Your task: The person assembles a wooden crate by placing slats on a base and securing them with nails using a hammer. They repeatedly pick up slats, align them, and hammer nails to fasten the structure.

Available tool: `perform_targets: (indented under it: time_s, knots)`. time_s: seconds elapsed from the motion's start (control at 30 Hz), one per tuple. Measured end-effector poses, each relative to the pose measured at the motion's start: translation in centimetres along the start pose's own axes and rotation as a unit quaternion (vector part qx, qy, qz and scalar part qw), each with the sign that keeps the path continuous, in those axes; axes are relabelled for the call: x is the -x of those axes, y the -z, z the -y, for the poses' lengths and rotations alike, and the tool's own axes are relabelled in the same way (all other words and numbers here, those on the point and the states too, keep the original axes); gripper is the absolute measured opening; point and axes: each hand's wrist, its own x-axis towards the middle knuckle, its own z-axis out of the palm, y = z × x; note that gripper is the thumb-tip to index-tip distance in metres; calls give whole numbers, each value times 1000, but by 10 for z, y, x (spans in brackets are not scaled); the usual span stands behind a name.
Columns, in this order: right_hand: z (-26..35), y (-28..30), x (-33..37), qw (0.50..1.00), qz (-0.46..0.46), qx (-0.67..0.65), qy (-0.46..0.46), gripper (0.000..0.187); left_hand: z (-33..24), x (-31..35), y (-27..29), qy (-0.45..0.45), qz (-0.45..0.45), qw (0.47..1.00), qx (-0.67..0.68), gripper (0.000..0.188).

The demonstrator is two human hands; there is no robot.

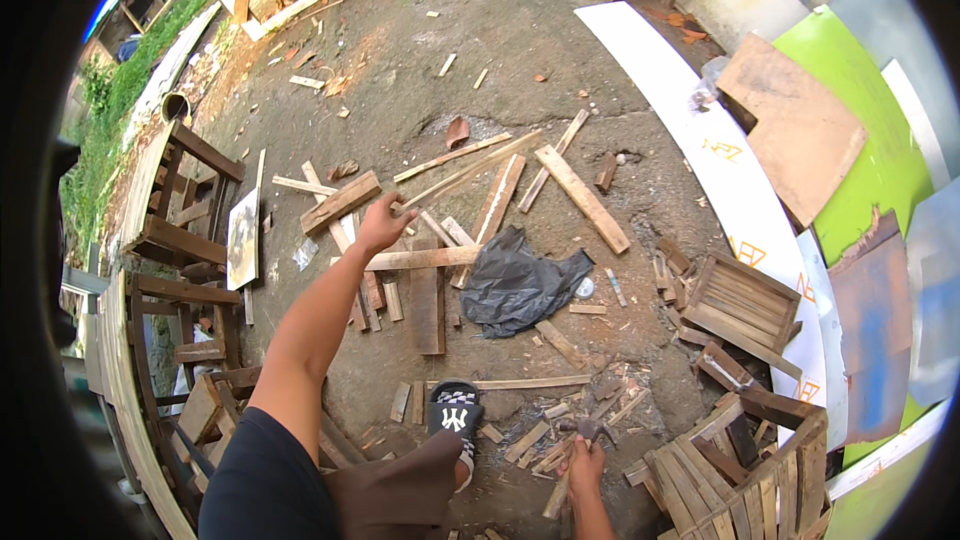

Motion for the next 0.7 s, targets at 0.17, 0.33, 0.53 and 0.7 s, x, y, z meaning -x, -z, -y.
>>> perform_targets:
  time_s: [0.17,0.33,0.53,0.7]
  knots:
    - [40,67,111,995,74,-32,59,19,-92,25,36,-40,135,988,67,38]
    - [99,169,228,971,34,20,234,24,-215,83,74,61,327,862,382,35]
    - [143,254,309,904,-57,-91,414,27,-372,162,106,-39,450,766,457,43]
    - [129,282,352,834,-45,-273,477,22,-482,269,98,-117,466,750,454,42]
